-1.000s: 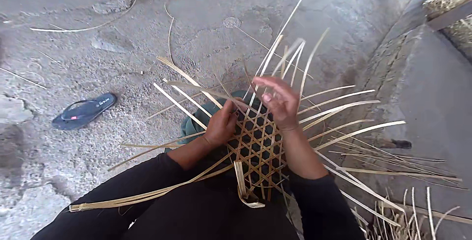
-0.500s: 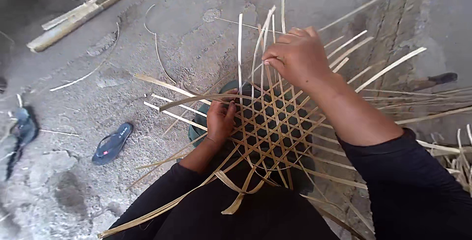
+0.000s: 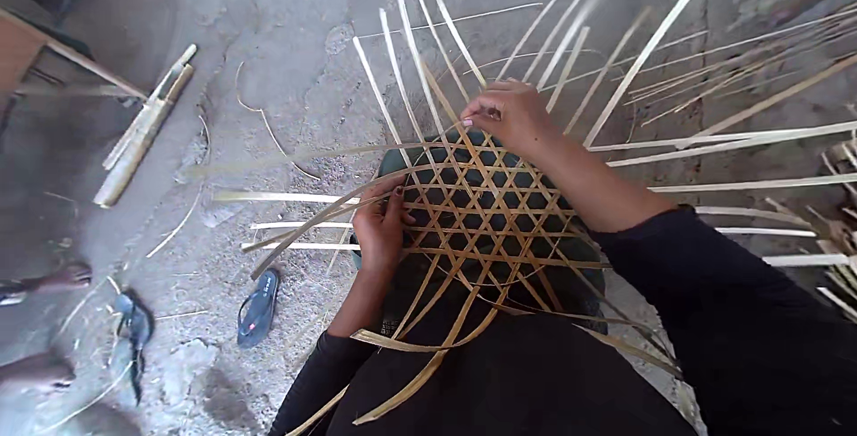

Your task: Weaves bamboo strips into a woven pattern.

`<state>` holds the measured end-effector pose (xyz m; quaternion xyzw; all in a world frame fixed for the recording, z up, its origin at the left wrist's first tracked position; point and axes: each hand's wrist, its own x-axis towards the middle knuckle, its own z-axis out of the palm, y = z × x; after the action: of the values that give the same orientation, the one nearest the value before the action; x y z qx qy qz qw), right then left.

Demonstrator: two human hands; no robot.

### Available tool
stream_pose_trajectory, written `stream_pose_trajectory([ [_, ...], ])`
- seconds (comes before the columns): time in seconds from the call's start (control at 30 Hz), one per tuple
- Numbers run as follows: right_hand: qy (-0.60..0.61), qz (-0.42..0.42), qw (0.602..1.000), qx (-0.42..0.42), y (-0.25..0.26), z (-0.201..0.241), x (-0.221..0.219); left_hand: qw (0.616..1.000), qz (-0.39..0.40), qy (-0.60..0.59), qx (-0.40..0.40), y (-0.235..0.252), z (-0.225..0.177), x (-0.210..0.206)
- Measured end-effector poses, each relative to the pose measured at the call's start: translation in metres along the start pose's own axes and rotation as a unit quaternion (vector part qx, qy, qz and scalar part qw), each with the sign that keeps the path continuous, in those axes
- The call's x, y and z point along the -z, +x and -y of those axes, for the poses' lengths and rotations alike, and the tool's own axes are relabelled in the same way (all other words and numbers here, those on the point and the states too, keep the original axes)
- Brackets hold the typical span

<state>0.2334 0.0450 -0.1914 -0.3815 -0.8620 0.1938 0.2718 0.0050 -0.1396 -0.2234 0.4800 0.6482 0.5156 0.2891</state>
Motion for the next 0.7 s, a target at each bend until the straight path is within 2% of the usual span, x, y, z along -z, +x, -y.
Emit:
stream_pose_trajectory([
  [0.13, 0.000, -0.081, 0.995, 0.058, -0.012, 0.004, -0.018, 1.000, 0.012, 0.022, 0.014, -0.004, -0.007, 0.016],
  [0.2, -0.004, -0.110, 0.992, 0.055, -0.016, 0.005, -0.027, 0.988, 0.047, 0.150, -0.002, -0.006, -0.019, 0.033],
  [0.27, -0.020, -0.115, 0.992, 0.054, -0.017, 0.005, -0.027, 0.948, 0.075, 0.303, -0.056, -0.009, -0.035, 0.050],
  [0.33, -0.035, -0.122, 0.990, 0.057, -0.017, 0.007, -0.027, 0.919, 0.105, 0.370, -0.083, -0.014, -0.044, 0.059],
  [0.4, -0.049, -0.091, 0.994, 0.027, -0.017, 0.017, -0.020, 0.917, 0.136, 0.367, -0.079, -0.017, -0.043, 0.054],
  [0.47, -0.053, 0.044, 0.996, -0.056, -0.016, 0.040, 0.004, 0.922, 0.152, 0.349, -0.071, -0.020, -0.038, 0.045],
  [0.53, -0.050, -0.128, 0.990, 0.038, -0.019, 0.013, -0.030, 0.924, 0.148, 0.343, -0.080, -0.018, -0.033, 0.039],
  [0.57, -0.044, -0.144, 0.987, 0.048, -0.021, 0.013, -0.031, 0.925, 0.149, 0.338, -0.085, -0.016, -0.032, 0.037],
  [0.63, -0.016, -0.064, 0.998, -0.008, -0.033, 0.053, 0.004, 0.927, 0.162, 0.326, -0.085, -0.013, -0.032, 0.036],
  [0.7, -0.003, -0.029, 0.998, -0.049, -0.039, 0.077, 0.022, 0.927, 0.179, 0.320, -0.079, -0.008, -0.032, 0.036],
])
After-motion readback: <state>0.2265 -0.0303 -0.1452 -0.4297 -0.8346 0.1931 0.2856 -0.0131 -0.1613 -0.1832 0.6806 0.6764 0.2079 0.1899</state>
